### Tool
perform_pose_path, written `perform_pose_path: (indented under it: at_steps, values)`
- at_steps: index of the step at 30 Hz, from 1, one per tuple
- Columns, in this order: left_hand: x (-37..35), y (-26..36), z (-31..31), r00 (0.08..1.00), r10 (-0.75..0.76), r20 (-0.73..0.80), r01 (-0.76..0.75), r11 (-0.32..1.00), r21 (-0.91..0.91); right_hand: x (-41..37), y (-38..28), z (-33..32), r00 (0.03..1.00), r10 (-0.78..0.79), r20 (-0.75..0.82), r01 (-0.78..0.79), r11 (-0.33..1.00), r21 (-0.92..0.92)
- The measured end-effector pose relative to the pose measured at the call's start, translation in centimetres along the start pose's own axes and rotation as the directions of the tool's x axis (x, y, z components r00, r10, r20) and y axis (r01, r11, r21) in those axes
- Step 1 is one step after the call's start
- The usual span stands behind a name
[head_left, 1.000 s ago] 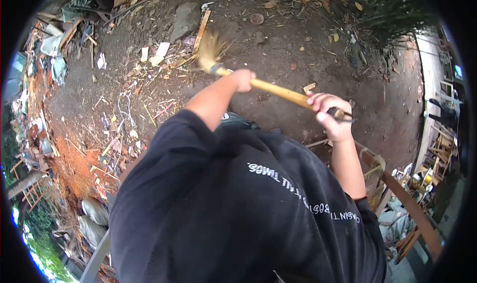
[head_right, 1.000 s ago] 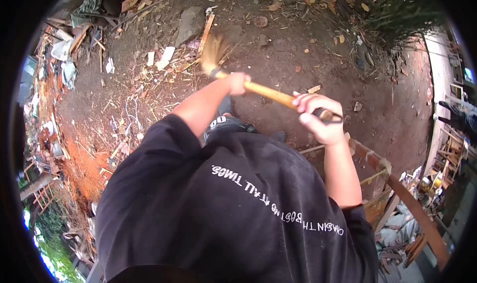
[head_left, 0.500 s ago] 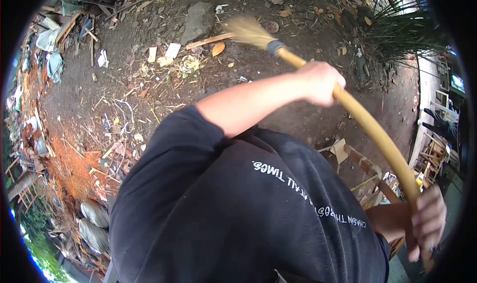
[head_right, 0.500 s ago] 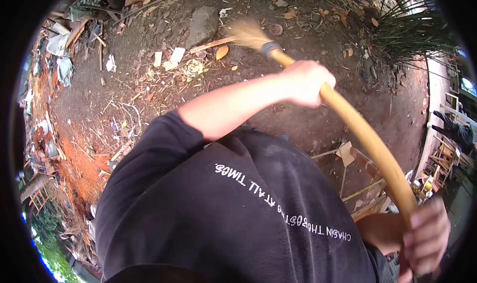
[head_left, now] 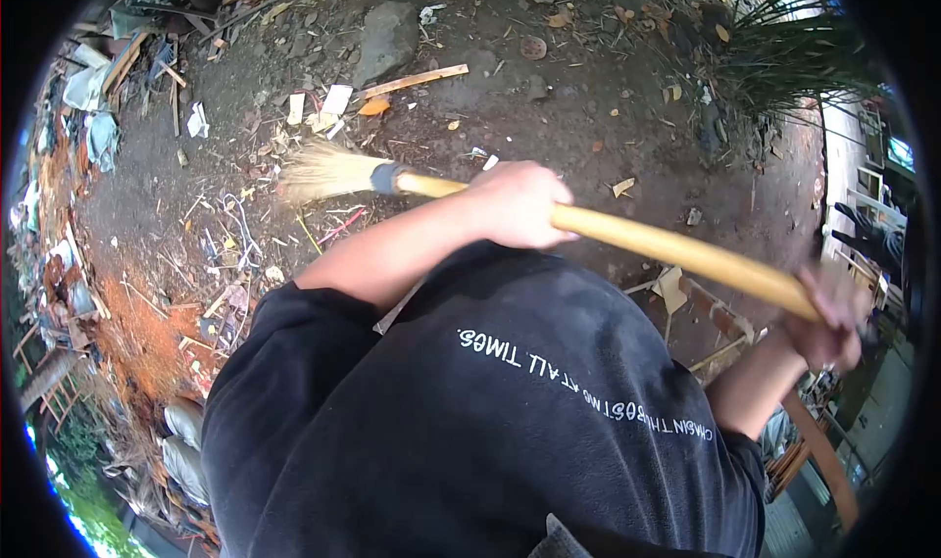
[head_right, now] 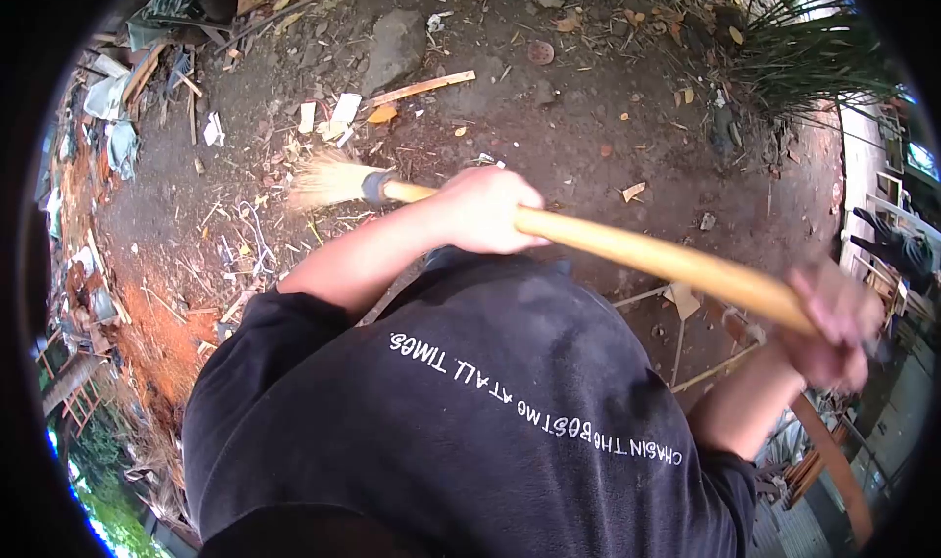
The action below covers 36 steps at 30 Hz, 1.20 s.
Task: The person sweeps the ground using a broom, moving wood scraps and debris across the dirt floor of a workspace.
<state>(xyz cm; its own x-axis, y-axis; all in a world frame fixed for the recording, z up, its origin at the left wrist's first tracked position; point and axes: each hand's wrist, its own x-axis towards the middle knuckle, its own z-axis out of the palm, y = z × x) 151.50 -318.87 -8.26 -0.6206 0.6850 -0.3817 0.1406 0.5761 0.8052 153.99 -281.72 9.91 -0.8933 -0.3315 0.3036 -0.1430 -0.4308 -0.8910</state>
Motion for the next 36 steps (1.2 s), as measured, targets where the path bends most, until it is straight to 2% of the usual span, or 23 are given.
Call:
perform_pose_path:
  at_steps: [1,3,6,8,9,10,11,12,13,14,17,19,20,22,26,28,30,31,32,33,34,35,36]
  values:
    - [0.4,1.3,0.4,0.978,0.171,-0.124,-0.167,0.985,0.042,0.1,-3.6,0.7,0.992,-0.079,0.096,0.072,0.994,0.077]
    - [1.7,4.3,-0.8,0.946,0.281,-0.16,-0.267,0.958,0.105,-2.0,-11.0,-1.5,0.894,-0.261,0.365,0.283,0.959,-0.006]
    - [7.6,3.7,-1.1,0.873,0.365,-0.323,-0.342,0.931,0.126,3.2,-7.7,7.3,0.758,-0.187,0.625,0.456,0.837,-0.302]
    - [13.6,-2.0,-0.2,0.797,0.332,-0.504,-0.348,0.935,0.066,5.1,0.2,11.9,0.854,0.06,0.516,0.344,0.68,-0.647]
    - [17.5,-6.9,1.2,0.722,0.389,-0.572,-0.415,0.905,0.092,5.8,4.4,13.1,0.889,0.13,0.439,0.263,0.64,-0.722]
    - [19.6,-11.9,2.7,0.756,0.358,-0.548,-0.389,0.919,0.065,6.3,8.6,12.3,0.907,0.163,0.389,0.175,0.693,-0.699]
    - [20.5,-16.8,4.9,0.733,0.4,-0.55,-0.374,0.913,0.165,6.9,12.4,8.8,0.871,0.179,0.457,0.089,0.858,-0.506]
    - [17.8,-18.7,6.3,0.837,0.297,-0.459,-0.238,0.954,0.183,6.9,14.5,6.2,0.892,0.231,0.388,-0.055,0.908,-0.414]
    - [14.1,-18.4,6.5,0.944,0.118,-0.308,-0.095,0.991,0.09,6.6,15.7,4.6,0.914,0.273,0.301,-0.171,0.93,-0.324]
    - [10.2,-16.4,6.5,0.975,-0.068,-0.212,0.065,0.998,-0.021,6.1,15.7,2.9,0.906,0.323,0.271,-0.26,0.934,-0.245]
    - [3.3,-10.8,4.9,0.962,-0.24,-0.131,0.231,0.97,-0.081,3.4,11.7,1.2,0.955,0.258,0.143,-0.263,0.965,0.017]
    - [-0.6,-4.4,2.1,0.986,-0.169,0.0,0.169,0.985,-0.022,2.3,6.7,0.0,0.975,0.218,0.036,-0.221,0.96,0.172]
    - [-2.4,-1.3,1.2,0.996,-0.076,-0.046,0.075,0.997,-0.017,1.7,3.1,-0.9,0.985,0.168,-0.028,-0.161,0.971,0.176]
    - [-3.2,2.9,0.1,0.98,0.119,-0.159,-0.119,0.993,0.007,1.4,-3.8,1.2,0.999,-0.039,0.011,0.037,0.99,0.136]
    - [0.5,5.5,-1.0,0.86,0.335,-0.386,-0.313,0.942,0.121,1.7,-8.6,6.9,0.856,-0.322,0.405,0.39,0.916,-0.096]
    - [6.3,1.5,-0.2,0.732,0.548,-0.405,-0.594,0.804,0.014,3.3,-3.6,11.0,0.814,-0.097,0.573,0.401,0.807,-0.433]
    - [12.8,-7.8,3.2,0.811,0.442,-0.384,-0.522,0.842,-0.134,3.9,2.2,11.8,0.825,0.094,0.558,0.316,0.742,-0.592]
    - [13.2,-10.7,4.0,0.882,0.341,-0.326,-0.374,0.926,-0.043,3.6,6.0,11.1,0.85,0.137,0.508,0.226,0.777,-0.588]
    - [13.3,-14.4,5.9,0.924,0.267,-0.273,-0.274,0.962,0.012,2.6,10.1,9.7,0.896,0.117,0.427,0.1,0.887,-0.451]
    - [12.7,-19.5,9.3,0.902,0.348,-0.257,-0.331,0.937,0.108,1.9,13.2,7.9,0.926,0.17,0.338,-0.035,0.928,-0.371]
    - [8.6,-17.0,9.1,0.982,-0.009,-0.19,0.015,0.999,0.033,1.2,15.7,6.3,0.928,0.228,0.293,-0.124,0.934,-0.335]
    - [6.8,-19.8,11.0,0.98,-0.181,-0.079,0.162,0.965,-0.208,-0.4,17.8,5.5,0.956,0.216,0.2,-0.169,0.958,-0.231]
    - [4.2,-20.0,10.9,0.963,-0.257,-0.08,0.252,0.965,-0.068,-2.0,19.4,4.7,0.962,0.238,0.13,-0.212,0.959,-0.186]
